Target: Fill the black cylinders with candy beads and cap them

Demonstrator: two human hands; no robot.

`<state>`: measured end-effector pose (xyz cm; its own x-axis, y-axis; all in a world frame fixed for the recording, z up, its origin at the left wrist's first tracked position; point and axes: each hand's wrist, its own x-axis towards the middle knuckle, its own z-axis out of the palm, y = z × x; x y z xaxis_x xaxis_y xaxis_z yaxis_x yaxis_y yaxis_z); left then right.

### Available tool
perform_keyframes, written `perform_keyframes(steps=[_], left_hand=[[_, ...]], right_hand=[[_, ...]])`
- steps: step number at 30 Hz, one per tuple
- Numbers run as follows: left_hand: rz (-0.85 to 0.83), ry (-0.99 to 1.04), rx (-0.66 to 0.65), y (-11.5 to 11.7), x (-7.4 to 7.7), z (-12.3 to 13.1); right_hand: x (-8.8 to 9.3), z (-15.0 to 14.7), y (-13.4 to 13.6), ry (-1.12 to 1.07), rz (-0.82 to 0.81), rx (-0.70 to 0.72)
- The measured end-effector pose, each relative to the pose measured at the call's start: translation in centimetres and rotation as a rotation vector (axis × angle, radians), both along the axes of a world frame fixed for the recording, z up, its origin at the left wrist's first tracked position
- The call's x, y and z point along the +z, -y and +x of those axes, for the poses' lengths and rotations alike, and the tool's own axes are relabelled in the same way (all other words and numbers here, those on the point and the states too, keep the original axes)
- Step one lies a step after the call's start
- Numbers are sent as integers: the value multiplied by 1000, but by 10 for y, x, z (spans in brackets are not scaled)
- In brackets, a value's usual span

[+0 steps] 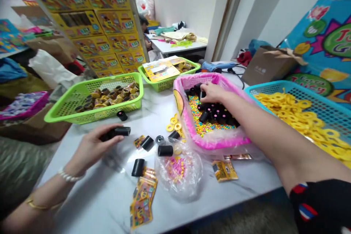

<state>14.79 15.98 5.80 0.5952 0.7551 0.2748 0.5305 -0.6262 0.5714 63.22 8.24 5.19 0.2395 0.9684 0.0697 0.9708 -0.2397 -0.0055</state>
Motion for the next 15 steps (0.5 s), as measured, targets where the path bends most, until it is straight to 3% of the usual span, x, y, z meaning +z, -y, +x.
perform_keyframes(steps=[3,6,8,11,13,15], left_hand=[[40,14,-65,12,-32,-1],[142,-7,-115,18,-40,2],[134,-3,-146,19,-38,0],[39,100,-158,15,-35,-7],[-68,178,-173,11,-34,-11],[-174,217,-205,9,-34,-14]], right_hand=[[-2,-15,-1,49,-10,-6],[12,-20,7,76,-8,-14],[33,-24,19,98,34,-46],[75,-49,42,77,226,-64],[100,-86,52,-19,333,-32],[113,-136,52,-133,261,44]])
